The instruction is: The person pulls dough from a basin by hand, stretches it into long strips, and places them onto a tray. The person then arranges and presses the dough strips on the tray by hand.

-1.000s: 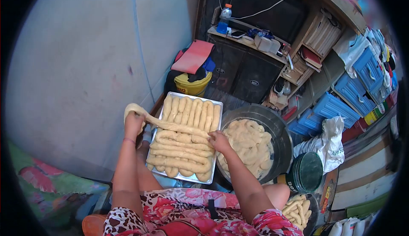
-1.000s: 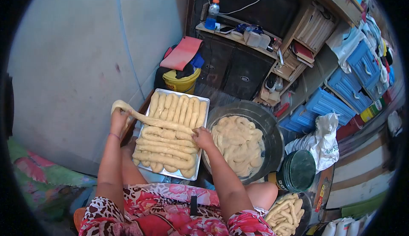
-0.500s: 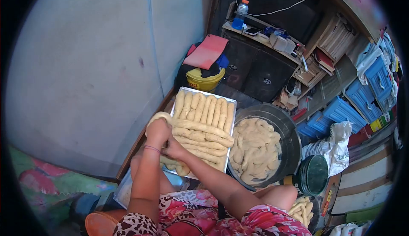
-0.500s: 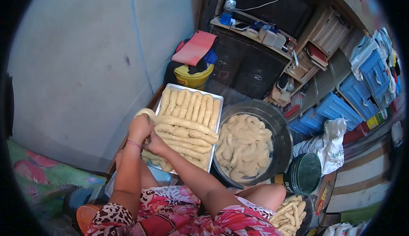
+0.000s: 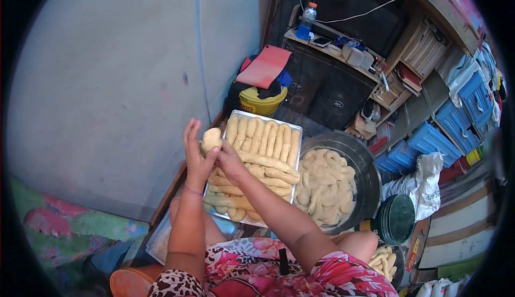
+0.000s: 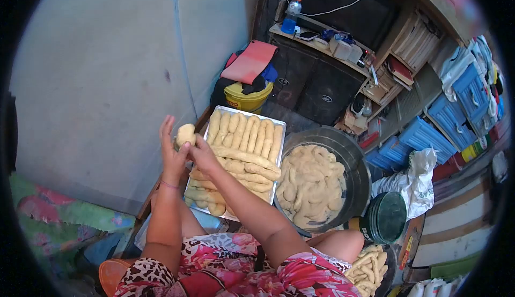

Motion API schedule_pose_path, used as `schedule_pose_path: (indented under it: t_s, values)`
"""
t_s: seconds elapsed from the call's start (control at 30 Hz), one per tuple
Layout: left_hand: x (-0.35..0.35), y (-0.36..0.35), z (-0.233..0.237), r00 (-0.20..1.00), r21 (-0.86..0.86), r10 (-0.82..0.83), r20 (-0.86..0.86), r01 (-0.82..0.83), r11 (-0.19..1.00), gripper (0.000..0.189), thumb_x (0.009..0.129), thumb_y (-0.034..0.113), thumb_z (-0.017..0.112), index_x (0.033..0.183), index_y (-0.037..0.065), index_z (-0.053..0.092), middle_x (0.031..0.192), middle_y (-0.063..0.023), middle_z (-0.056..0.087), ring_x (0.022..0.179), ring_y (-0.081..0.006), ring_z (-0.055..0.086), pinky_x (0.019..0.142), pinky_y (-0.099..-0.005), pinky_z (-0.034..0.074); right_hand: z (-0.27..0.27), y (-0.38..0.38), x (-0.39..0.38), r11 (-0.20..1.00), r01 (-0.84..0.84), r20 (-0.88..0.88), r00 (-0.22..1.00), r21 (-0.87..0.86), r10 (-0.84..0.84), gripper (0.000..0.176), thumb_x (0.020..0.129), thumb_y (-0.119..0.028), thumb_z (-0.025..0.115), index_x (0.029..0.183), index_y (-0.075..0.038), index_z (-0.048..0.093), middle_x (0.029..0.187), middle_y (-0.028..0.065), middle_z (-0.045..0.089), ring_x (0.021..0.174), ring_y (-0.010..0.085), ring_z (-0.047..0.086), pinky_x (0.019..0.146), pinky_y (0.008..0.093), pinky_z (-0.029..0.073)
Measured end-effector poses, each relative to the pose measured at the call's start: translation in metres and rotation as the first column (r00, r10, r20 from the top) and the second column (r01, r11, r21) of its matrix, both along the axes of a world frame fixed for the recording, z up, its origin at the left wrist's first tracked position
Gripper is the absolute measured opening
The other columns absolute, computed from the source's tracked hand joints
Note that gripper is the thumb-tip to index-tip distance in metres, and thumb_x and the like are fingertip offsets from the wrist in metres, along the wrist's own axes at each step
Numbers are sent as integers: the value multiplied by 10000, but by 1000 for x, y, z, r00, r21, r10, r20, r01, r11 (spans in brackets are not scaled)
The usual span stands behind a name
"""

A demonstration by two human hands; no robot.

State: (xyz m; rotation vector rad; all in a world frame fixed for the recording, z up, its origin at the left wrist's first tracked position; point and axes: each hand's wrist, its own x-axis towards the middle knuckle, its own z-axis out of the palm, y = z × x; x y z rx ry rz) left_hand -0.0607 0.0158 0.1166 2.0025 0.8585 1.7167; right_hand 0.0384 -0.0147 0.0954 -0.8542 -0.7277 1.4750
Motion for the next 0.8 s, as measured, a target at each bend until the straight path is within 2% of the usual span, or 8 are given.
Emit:
schedule_pose_path:
  t_s: [0.1, 0.2, 0.23, 0.27, 0.37, 0.57, 0.73, 0.8]
  values:
    - [-3, 18, -32, 999, -86, 9, -47, -13, 996, 869, 690, 459, 700, 1331, 29, 301, 1390, -209, 253, 1269, -373, 276, 1022, -442, 270, 23, 4, 20, 986, 47, -223, 975, 159, -11, 378, 836, -69, 489, 1200, -21, 398, 1090, 116, 541, 1003, 236, 564, 851, 365, 494]
    - [12, 37, -69, 969, -393, -242, 41, 238, 888, 874, 623, 349, 779, 1303, 26, 336, 1308, -189, 399, 1195, -319, 409, 982, -394, 348, 47, 6, 46, 955, -33, -408, 899, 295, 158, 391, 816, -74, 497, 1191, -17, 397, 1107, 139, 538, 1040, 288, 553, 881, 416, 489]
    - [18, 43, -78, 898, -562, -416, 144, 420, 712, 852, 607, 303, 797, 1287, 28, 364, 1260, -180, 466, 1158, -297, 462, 961, -377, 376, 55, 4, 53, 956, -28, -411, 899, 293, 152, 391, 816, -74, 497, 1191, -17, 397, 1107, 139, 538, 1040, 288, 553, 881, 416, 489]
    - [23, 45, -88, 901, -523, -422, -100, 313, 793, 761, 599, 230, 808, 1233, 37, 433, 1133, -139, 570, 1063, -251, 543, 913, -341, 420, 63, 1, 60, 946, -43, -406, 896, 322, 179, 410, 810, -89, 510, 1201, -20, 406, 1156, 153, 518, 1081, 310, 525, 908, 444, 465]
    - [44, 37, -105, 852, -622, -509, -120, 335, 707, 680, 630, 252, 796, 1191, 41, 477, 1085, -122, 596, 1044, -237, 556, 903, -341, 424, 71, -9, 73, 941, -45, -387, 904, 335, 181, 435, 801, -110, 527, 1213, -23, 416, 1202, 167, 502, 1120, 335, 498, 934, 474, 441]
    - [60, 56, -138, 913, -680, -371, 171, 382, 626, 415, 741, 156, 694, 1103, 29, 533, 1005, -80, 613, 915, -165, 572, 810, -300, 443, 62, -44, 122, 926, 84, -254, 967, 368, 13, 447, 780, -110, 526, 1210, -22, 437, 1203, 162, 519, 1112, 338, 504, 951, 497, 410]
    - [39, 63, -129, 892, -767, -372, 255, 421, 484, 445, 676, 59, 709, 1082, 4, 534, 957, -97, 602, 856, -167, 569, 764, -287, 451, -13, -73, 207, 930, 359, -340, 887, 82, -312, 361, 782, -122, 515, 1119, 4, 481, 1119, 179, 557, 1040, 337, 542, 928, 481, 427]
    - [41, 65, -141, 871, -763, -418, 259, 450, 465, 459, 671, 64, 715, 1088, 1, 532, 956, -104, 600, 857, -174, 568, 762, -289, 451, -79, -80, 242, 894, 409, -162, 885, -180, -437, 277, 803, -131, 498, 1048, -2, 500, 1050, 169, 567, 978, 314, 561, 877, 450, 460]
